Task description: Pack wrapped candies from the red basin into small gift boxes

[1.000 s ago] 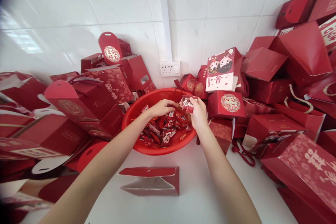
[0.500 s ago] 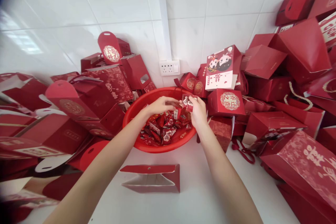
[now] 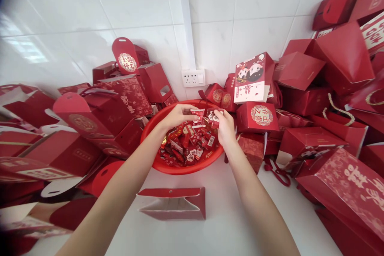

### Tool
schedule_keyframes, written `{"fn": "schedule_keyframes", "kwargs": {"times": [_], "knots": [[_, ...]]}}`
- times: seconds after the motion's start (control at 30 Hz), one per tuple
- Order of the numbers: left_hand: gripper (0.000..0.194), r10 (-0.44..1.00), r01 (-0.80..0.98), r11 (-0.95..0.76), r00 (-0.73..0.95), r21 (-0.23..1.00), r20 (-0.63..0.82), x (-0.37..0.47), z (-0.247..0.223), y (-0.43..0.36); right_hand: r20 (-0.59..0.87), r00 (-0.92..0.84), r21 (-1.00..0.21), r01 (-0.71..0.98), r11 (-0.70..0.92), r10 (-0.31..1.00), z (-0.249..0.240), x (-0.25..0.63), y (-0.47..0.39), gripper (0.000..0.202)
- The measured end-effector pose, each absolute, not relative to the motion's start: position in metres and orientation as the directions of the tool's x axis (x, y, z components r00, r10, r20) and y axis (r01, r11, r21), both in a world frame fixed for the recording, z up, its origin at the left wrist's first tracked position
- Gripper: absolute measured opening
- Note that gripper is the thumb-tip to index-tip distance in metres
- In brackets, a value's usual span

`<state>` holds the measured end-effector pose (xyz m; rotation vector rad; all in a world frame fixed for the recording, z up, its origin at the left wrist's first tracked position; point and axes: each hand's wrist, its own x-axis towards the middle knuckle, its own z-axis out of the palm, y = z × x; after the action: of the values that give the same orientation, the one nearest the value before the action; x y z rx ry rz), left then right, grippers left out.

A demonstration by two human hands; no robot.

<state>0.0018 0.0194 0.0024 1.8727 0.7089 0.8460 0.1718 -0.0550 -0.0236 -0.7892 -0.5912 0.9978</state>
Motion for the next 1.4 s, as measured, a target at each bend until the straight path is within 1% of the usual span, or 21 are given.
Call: {"fn": "schedule_keyframes", "kwargs": {"times": [0.07, 0.13, 0.2, 0.3, 0.4, 0.47, 0.57, 0.63, 0.73, 0.77, 0.83, 0.9, 1.0, 1.07, 1.17, 1.3, 1.4], "knots": [[0.044, 0.788, 0.012, -0.372, 0.532, 0.928, 0.309, 0.003, 0.002, 0.02, 0.081, 0.406, -0.807, -0.509, 0.299, 0.91, -0.023, 0.171, -0.056, 0.02], [0.044, 0.812, -0.041, -0.363, 0.476, 0.931, 0.337, 0.005, 0.001, 0.02, 0.085, 0.372, -0.809, -0.516, 0.282, 0.924, -0.022, 0.172, -0.057, 0.019], [0.04, 0.816, -0.08, -0.378, 0.442, 0.922, 0.373, 0.007, 0.001, 0.021, 0.075, 0.349, -0.808, -0.528, 0.262, 0.934, -0.022, 0.173, -0.058, 0.018], [0.029, 0.772, -0.146, -0.442, 0.439, 0.885, 0.459, 0.007, 0.0, 0.02, 0.035, 0.28, -0.8, -0.568, 0.195, 0.959, -0.019, 0.175, -0.059, 0.016], [0.019, 0.709, -0.12, -0.522, 0.489, 0.845, 0.508, 0.006, 0.001, 0.02, 0.004, 0.188, -0.747, -0.652, 0.128, 0.982, -0.016, 0.178, -0.061, 0.013], [0.015, 0.686, -0.055, -0.544, 0.546, 0.837, 0.481, 0.005, 0.0, 0.019, -0.013, 0.174, -0.712, -0.693, 0.113, 0.985, -0.015, 0.179, -0.062, 0.014], [0.011, 0.688, -0.028, -0.498, 0.597, 0.867, 0.414, 0.006, -0.001, 0.018, -0.013, 0.19, -0.721, -0.682, 0.122, 0.982, -0.015, 0.18, -0.061, 0.015], [0.017, 0.713, -0.054, -0.42, 0.598, 0.906, 0.366, 0.008, 0.0, 0.016, 0.011, 0.224, -0.738, -0.656, 0.159, 0.974, -0.015, 0.179, -0.06, 0.016], [0.033, 0.757, -0.072, -0.29, 0.593, 0.954, 0.275, 0.013, -0.001, 0.014, 0.06, 0.292, -0.762, -0.605, 0.232, 0.955, -0.018, 0.177, -0.059, 0.017], [0.037, 0.772, -0.062, -0.283, 0.578, 0.957, 0.265, 0.015, -0.001, 0.013, 0.08, 0.303, -0.774, -0.581, 0.251, 0.95, -0.019, 0.176, -0.058, 0.018], [0.045, 0.79, -0.033, -0.328, 0.538, 0.944, 0.293, 0.02, -0.003, 0.012, 0.129, 0.301, -0.797, -0.535, 0.279, 0.945, -0.02, 0.176, -0.058, 0.018], [0.049, 0.782, -0.023, -0.363, 0.536, 0.932, 0.318, 0.023, -0.005, 0.011, 0.166, 0.285, -0.81, -0.507, 0.295, 0.944, -0.022, 0.176, -0.058, 0.02], [0.052, 0.762, -0.048, -0.324, 0.578, 0.945, 0.291, 0.023, -0.007, 0.011, 0.163, 0.284, -0.813, -0.503, 0.292, 0.945, -0.023, 0.177, -0.057, 0.021], [0.054, 0.764, -0.053, -0.317, 0.576, 0.947, 0.289, 0.022, -0.007, 0.011, 0.146, 0.291, -0.814, -0.508, 0.282, 0.946, -0.023, 0.178, -0.057, 0.019], [0.052, 0.769, -0.07, -0.36, 0.543, 0.93, 0.338, 0.021, -0.007, 0.011, 0.131, 0.285, -0.813, -0.517, 0.267, 0.95, -0.021, 0.177, -0.058, 0.019], [0.045, 0.769, -0.115, -0.412, 0.489, 0.904, 0.412, 0.024, -0.007, 0.011, 0.113, 0.238, -0.812, -0.537, 0.228, 0.965, -0.018, 0.174, -0.061, 0.022], [0.042, 0.773, -0.1, -0.442, 0.461, 0.891, 0.435, 0.026, -0.009, 0.012, 0.123, 0.209, -0.815, -0.537, 0.219, 0.97, -0.018, 0.174, -0.062, 0.024]]}}
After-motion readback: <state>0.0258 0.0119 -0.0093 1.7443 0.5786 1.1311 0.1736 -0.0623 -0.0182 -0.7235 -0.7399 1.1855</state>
